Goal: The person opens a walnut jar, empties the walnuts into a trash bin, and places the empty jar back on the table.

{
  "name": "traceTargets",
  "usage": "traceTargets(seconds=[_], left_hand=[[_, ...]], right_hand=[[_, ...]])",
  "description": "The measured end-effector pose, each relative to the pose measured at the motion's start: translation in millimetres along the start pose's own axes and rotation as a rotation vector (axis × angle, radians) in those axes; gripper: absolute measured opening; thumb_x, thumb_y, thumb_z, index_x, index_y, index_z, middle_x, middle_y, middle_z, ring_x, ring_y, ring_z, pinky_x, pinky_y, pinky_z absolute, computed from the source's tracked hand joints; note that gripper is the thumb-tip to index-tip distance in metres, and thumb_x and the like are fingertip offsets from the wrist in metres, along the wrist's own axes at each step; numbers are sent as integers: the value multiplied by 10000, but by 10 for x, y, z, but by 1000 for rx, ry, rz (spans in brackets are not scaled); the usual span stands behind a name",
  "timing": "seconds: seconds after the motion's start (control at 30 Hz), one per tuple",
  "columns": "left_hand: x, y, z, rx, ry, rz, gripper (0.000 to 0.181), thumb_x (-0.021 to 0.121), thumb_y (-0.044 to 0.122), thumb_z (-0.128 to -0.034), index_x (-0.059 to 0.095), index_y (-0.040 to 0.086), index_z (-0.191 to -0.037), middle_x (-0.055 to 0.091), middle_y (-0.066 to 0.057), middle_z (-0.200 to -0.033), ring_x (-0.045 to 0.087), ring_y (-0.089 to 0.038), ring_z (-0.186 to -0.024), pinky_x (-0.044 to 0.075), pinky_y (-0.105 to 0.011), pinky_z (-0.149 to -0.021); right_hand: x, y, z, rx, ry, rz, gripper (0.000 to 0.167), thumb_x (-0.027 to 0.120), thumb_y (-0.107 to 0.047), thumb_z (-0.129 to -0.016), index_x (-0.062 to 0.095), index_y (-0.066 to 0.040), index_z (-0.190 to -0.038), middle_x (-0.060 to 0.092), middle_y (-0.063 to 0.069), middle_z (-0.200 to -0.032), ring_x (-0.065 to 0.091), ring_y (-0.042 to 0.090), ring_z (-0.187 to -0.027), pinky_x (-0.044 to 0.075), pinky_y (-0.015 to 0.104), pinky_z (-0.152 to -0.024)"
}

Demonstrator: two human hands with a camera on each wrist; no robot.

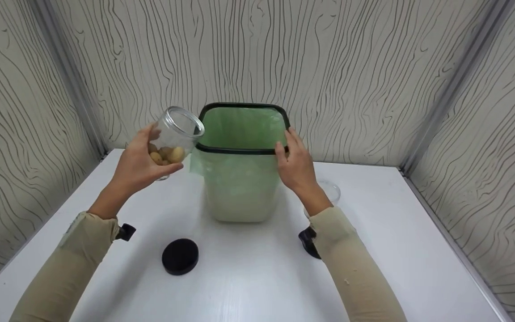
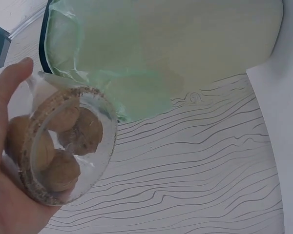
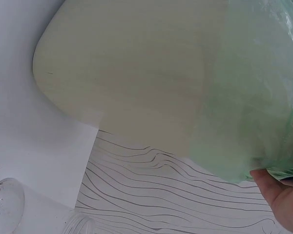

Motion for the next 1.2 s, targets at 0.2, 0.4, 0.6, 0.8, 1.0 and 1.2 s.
traceTargets(seconds=[0.2,0.4,0.6,0.8,1.0,1.2], left_hand=[[-66,-2,-91,44,21,-104,988,820,437,-665,346,27,-1429,499,-161,-1249,521,-291,-1060,467,-451,-866],[-118,-1,-169,68,7,-206,984,814,445,-667,357,15,-1424,492,-185,-1275,510,-312,-1086,448,-455,-900],[-165,26,-239,128,16,-279,981,835,421,-656,365,27,-1421,498,-208,-1269,517,-341,-1088,440,-471,-904],[-210,93,-280,234,31,-362,927,842,374,-668,396,14,-1397,509,-221,-1273,515,-367,-1114,422,-480,-935],[-240,139,-315,298,11,-425,919,850,364,-662,393,27,-1385,506,-229,-1285,492,-391,-1153,405,-507,-944],[-260,214,-342,337,-8,-484,893,850,339,-670,397,36,-1378,504,-214,-1289,482,-381,-1174,371,-496,-990]], right_hand=[[3,-3,1,-3,11,7,579,305,-382,-1020,345,16,-1439,302,206,-1486,270,353,-1363,243,494,-1072],[-3,-6,3,-5,21,11,582,310,-391,-1019,345,6,-1443,307,196,-1486,270,343,-1366,243,487,-1074],[-13,-9,9,-6,26,9,577,311,-385,-1019,342,1,-1446,304,191,-1489,267,339,-1368,246,485,-1073],[1,-2,16,-3,22,8,582,310,-389,-1019,337,5,-1446,299,193,-1491,261,340,-1370,244,486,-1074],[8,-3,32,5,21,11,583,308,-386,-1018,334,9,-1446,305,189,-1489,265,339,-1368,243,484,-1075],[16,6,29,-5,27,1,572,307,-369,-1025,333,20,-1443,310,203,-1482,278,345,-1361,249,475,-1073]])
Point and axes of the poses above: each hand's wrist, its own z-axis away from the middle knuckle, its own x-axis out of the palm, y = z × x, the point moved 5 cm from there along -z, towards the middle knuckle
